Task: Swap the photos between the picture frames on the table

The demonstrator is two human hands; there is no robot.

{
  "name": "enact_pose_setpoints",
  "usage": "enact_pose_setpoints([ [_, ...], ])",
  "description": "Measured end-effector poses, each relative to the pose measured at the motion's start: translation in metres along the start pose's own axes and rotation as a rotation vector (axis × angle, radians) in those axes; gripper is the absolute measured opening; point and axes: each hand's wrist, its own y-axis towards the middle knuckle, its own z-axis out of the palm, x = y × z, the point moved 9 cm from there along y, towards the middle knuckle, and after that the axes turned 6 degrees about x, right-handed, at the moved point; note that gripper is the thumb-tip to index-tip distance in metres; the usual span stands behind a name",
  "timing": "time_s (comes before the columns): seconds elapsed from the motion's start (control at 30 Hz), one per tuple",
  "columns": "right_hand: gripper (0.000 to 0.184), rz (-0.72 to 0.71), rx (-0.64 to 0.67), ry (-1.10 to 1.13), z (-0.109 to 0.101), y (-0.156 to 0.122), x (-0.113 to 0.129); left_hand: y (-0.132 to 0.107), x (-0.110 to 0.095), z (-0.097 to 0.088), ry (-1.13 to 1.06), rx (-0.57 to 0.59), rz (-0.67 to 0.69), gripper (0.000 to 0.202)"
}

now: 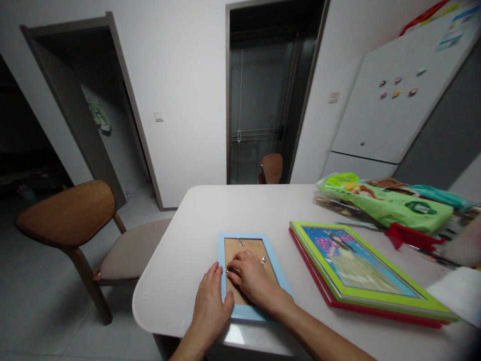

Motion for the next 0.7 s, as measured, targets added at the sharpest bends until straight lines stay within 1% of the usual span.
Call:
enact_pose_setpoints([
  [0.1, 0.021, 0.011, -0.045, -0.032, 0.004, 0.008, -0.002, 0.000, -0.001, 0.000, -0.002, -0.009, 0.013, 0.050],
  [0.23, 0.019, 0.020, -0.075, -0.049, 0.006, 0.011, -0.010, 0.000, -0.006, 0.000, 0.014, -0.029, 0.032, 0.045],
  [0.5, 0.019, 0.029, -0.099, -0.079, 0.007, 0.014, -0.013, 0.002, -0.013, -0.004, 0.048, 0.017, -0.035, 0.047],
  [0.7, 0.018, 0.038, -0.112, -0.069, 0.004, 0.019, -0.019, -0.003, -0.016, -0.007, 0.041, -0.022, -0.042, 0.046],
])
